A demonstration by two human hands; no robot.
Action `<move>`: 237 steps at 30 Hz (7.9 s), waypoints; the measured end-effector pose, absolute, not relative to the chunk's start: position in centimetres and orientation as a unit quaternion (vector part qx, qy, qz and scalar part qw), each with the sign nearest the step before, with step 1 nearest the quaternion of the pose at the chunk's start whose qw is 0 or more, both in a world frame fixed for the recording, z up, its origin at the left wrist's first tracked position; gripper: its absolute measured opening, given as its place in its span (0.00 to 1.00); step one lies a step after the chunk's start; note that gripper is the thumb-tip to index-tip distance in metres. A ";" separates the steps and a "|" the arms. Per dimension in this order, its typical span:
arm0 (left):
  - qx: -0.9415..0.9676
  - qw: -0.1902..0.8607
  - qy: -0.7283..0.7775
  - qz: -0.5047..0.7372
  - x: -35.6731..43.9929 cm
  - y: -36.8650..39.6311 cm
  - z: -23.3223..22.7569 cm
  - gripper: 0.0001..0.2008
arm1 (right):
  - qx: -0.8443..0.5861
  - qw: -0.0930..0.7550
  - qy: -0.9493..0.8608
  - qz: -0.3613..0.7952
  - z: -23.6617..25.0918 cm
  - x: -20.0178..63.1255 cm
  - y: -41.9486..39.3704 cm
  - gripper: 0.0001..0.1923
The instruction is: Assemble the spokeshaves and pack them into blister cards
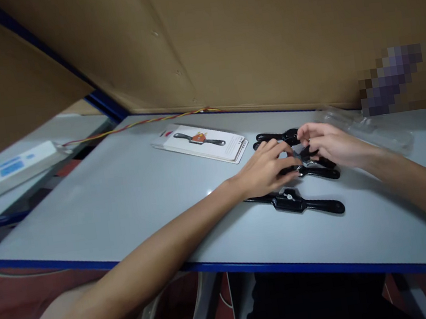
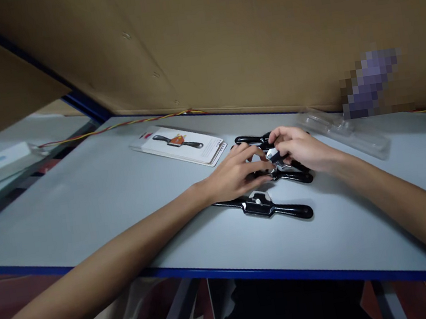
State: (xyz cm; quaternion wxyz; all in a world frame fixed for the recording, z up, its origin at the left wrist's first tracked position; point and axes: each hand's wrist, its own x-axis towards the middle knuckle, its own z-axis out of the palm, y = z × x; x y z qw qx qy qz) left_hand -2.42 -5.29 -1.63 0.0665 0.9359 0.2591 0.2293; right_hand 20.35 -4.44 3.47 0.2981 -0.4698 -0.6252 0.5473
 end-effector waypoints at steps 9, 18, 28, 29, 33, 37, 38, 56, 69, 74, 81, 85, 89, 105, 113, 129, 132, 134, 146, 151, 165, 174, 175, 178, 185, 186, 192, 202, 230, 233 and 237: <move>0.938 0.076 0.220 0.256 -2.1 -5.6 -1.7 0.10 | -0.426 0.317 -0.802 0.274 3.6 22.2 -3.8 0.03; 0.804 0.095 0.317 0.493 -3.5 -4.7 -0.8 0.10 | -0.289 0.206 -0.932 -0.081 0.1 20.5 -5.4 0.13; 0.869 0.070 0.295 0.390 -3.5 -4.2 -2.2 0.11 | -0.312 0.184 -0.931 0.051 1.2 20.6 -6.6 0.13; 0.871 0.069 0.293 0.389 -3.4 -4.3 -2.1 0.11 | -0.332 0.201 -0.918 0.076 1.5 20.6 -6.5 0.13; 0.884 0.061 0.257 0.386 -3.1 -4.6 -1.9 0.13 | -0.405 0.266 -0.855 0.186 2.6 20.1 -6.2 0.12; 0.884 0.053 0.243 0.395 -2.7 -4.7 -2.0 0.13 | -0.421 0.232 -0.843 0.242 3.1 19.8 -6.0 0.12; 0.882 0.051 0.244 0.399 -2.7 -4.6 -2.0 0.13 | -0.422 0.216 -0.850 0.231 3.1 19.8 -5.9 0.11; 0.914 0.168 0.321 0.183 -3.7 -4.4 -1.1 0.20 | -0.366 0.012 -0.923 0.120 3.4 18.5 -0.7 0.09; 0.889 0.286 0.318 0.166 -3.8 -5.7 -0.4 0.21 | -0.350 0.085 -0.924 0.129 3.5 18.9 -0.5 0.08; 0.891 0.281 0.315 0.167 -3.6 -5.5 -0.8 0.22 | -0.361 0.162 -0.913 0.102 5.3 21.1 -1.5 0.14; 0.907 0.208 0.313 0.189 -3.2 -5.0 -1.2 0.20 | -0.326 0.229 -0.910 0.115 4.2 22.3 -4.0 0.14; 0.908 0.220 0.304 0.187 -3.4 -4.9 -1.2 0.18 | -0.309 0.184 -0.923 0.135 3.5 22.0 -4.7 0.15; 0.908 0.219 0.300 0.195 -3.5 -4.8 -1.3 0.18 | -0.322 0.127 -0.930 0.126 3.2 21.6 -5.1 0.14; 0.910 0.199 0.318 0.176 -3.1 -5.1 -1.2 0.18 | -0.260 0.023 -0.938 -0.227 2.7 19.5 -8.4 0.17; 0.915 0.189 0.310 0.175 -3.0 -5.2 -1.2 0.17 | -0.369 -0.006 -0.924 -0.100 3.1 18.7 -8.7 0.13; 0.916 0.204 0.289 0.189 -3.0 -5.0 -1.4 0.10 | -0.359 0.061 -0.929 -0.067 1.6 19.9 -6.9 0.14; 0.915 0.205 0.290 0.189 -3.0 -5.0 -1.4 0.09 | -0.335 0.068 -0.938 -0.054 1.6 20.0 -6.7 0.12; 0.916 0.209 0.289 0.186 -3.0 -5.0 -1.3 0.09 | -0.321 0.080 -0.943 -0.045 1.6 20.1 -6.6 0.10; 0.915 0.225 0.285 0.175 -3.3 -5.1 -0.9 0.23 | -0.367 0.090 -0.926 0.021 1.1 19.7 -6.1 0.18; 0.912 0.235 0.294 0.166 -3.4 -5.0 -0.7 0.24 | -0.372 0.033 -0.927 0.044 2.9 19.5 -6.7 0.16; 0.905 0.248 0.305 0.161 -3.5 -4.6 -0.9 0.22 | -0.353 0.016 -0.934 -0.045 2.4 19.7 -6.3 0.19; 0.901 0.257 0.310 0.159 -3.6 -4.6 -0.9 0.26 | -0.330 -0.024 -0.942 -0.062 2.0 19.7 -6.5 0.17; 0.901 0.257 0.310 0.160 -3.6 -4.6 -0.9 0.26 | -0.328 -0.025 -0.942 -0.060 2.1 19.7 -6.5 0.17; 0.903 0.250 0.309 0.163 -3.6 -4.6 -0.9 0.25 | -0.311 -0.025 -0.949 -0.049 2.5 19.9 -6.5 0.17; 0.905 0.249 0.304 0.160 -3.6 -4.7 -0.8 0.21 | -0.323 0.011 -0.946 -0.023 3.1 20.2 -6.2 0.10; 0.905 0.250 0.304 0.161 -3.6 -4.7 -0.8 0.21 | -0.316 0.016 -0.948 -0.026 3.1 20.2 -6.2 0.11; 0.905 0.249 0.304 0.160 -3.6 -4.7 -0.8 0.24 | -0.305 0.027 -0.949 -0.076 2.4 19.6 -6.3 0.14; 0.900 0.264 0.307 0.160 -3.7 -4.6 -0.8 0.25 | -0.437 0.029 -0.899 0.028 3.3 19.0 -6.6 0.13; 0.898 0.288 0.282 0.176 -3.7 -4.0 -1.1 0.13 | -0.252 -0.015 -0.949 -0.191 2.2 18.5 -6.0 0.13; 0.895 0.291 0.288 0.178 -3.8 -3.9 -1.2 0.11 | -0.310 -0.026 -0.931 -0.192 2.8 18.2 -6.4 0.13; 0.894 0.290 0.296 0.172 -3.8 -3.9 -1.2 0.15 | -0.332 -0.049 -0.926 -0.174 2.9 18.7 -6.8 0.12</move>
